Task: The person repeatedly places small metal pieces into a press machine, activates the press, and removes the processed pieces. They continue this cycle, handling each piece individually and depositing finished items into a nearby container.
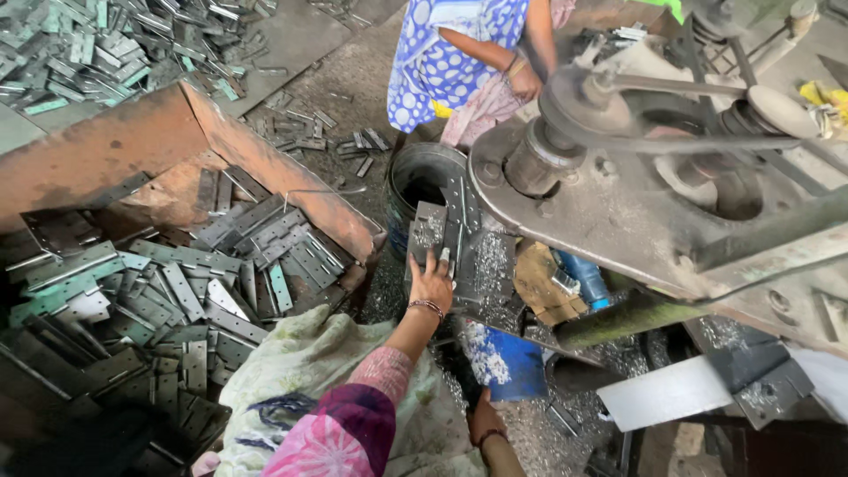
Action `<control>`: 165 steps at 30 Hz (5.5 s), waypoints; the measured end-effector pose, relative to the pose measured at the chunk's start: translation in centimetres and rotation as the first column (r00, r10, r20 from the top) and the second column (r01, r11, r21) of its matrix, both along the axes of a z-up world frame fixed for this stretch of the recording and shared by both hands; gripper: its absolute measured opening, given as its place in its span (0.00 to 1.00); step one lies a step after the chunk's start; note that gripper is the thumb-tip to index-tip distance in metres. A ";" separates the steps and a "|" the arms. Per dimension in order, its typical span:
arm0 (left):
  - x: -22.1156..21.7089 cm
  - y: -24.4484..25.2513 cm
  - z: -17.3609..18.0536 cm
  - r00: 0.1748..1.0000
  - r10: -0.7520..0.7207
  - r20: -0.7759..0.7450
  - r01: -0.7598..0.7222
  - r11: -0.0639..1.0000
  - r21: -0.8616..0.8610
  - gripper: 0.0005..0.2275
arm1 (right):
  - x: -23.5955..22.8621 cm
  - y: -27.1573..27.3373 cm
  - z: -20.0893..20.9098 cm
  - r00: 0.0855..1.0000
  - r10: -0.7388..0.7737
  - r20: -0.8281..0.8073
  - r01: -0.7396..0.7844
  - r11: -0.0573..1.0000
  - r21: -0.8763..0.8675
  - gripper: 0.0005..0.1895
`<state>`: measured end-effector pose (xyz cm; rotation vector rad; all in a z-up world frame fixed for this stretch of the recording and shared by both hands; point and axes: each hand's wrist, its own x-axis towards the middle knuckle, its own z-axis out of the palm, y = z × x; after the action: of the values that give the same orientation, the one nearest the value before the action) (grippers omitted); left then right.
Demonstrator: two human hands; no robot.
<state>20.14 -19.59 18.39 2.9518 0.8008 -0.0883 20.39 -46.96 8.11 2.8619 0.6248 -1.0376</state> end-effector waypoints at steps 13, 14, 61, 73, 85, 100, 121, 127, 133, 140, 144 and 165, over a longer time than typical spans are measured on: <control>-0.1 -0.3 0.6 1.000 0.006 -0.028 -0.008 0.999 -0.048 0.23 | 3.3 -1.6 6.6 0.982 0.183 0.054 -0.187 0.980 0.070 0.32; 0.4 0.0 0.9 0.999 0.002 -0.045 -0.004 0.999 -0.046 0.22 | 3.5 -1.4 6.1 0.987 0.163 0.013 -0.163 0.984 0.072 0.33; -3.5 -1.5 -1.1 0.989 -0.141 0.035 0.137 0.985 0.102 0.21 | 2.5 -0.8 6.5 0.996 0.088 0.034 -0.092 0.985 0.143 0.28; -5.9 -3.4 -0.7 0.888 -0.322 0.327 0.218 0.923 0.317 0.13 | 2.2 -0.9 7.9 0.994 0.098 0.048 -0.104 0.983 0.149 0.31; -3.3 -1.4 -0.9 0.521 0.436 0.734 0.107 0.819 -0.563 0.07 | 9.5 6.1 6.3 0.983 -0.184 0.013 0.051 0.338 0.940 0.26; -4.8 -0.4 3.4 0.982 0.118 0.148 -0.092 0.981 -0.169 0.21 | 7.3 12.2 5.2 0.820 0.059 0.569 -0.509 0.530 0.679 0.28; -1.3 -0.7 0.5 0.999 0.017 -0.031 -0.018 0.999 -0.047 0.20 | 0.6 2.6 -1.5 0.965 -0.074 0.250 0.010 0.968 0.249 0.33; -1.7 -1.7 1.2 1.000 0.003 -0.013 -0.004 0.999 -0.052 0.20 | 1.2 1.3 0.0 0.969 -0.063 0.237 -0.010 0.956 0.293 0.28; -0.6 -1.0 1.7 0.997 0.028 -0.068 -0.033 0.998 -0.061 0.19 | 3.0 0.3 3.1 0.982 0.042 0.185 -0.083 0.972 0.219 0.26; 0.4 -0.1 1.2 0.996 0.017 -0.086 -0.020 0.999 -0.036 0.19 | 0.3 1.2 -0.7 0.971 -0.077 0.227 0.034 0.981 0.189 0.37; -1.8 -1.8 0.5 0.999 0.033 0.010 -0.033 0.998 -0.047 0.19 | 0.0 0.9 -2.0 0.970 -0.071 0.231 0.011 0.967 0.254 0.34; -0.1 -0.3 1.7 0.997 0.006 -0.071 -0.012 0.996 -0.088 0.20 | 0.6 1.1 3.9 0.974 -0.028 0.224 -0.018 0.980 0.200 0.33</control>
<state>20.08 -19.90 20.07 2.8763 0.7975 -0.2223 21.03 -45.82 12.02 3.0922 0.7425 -0.6685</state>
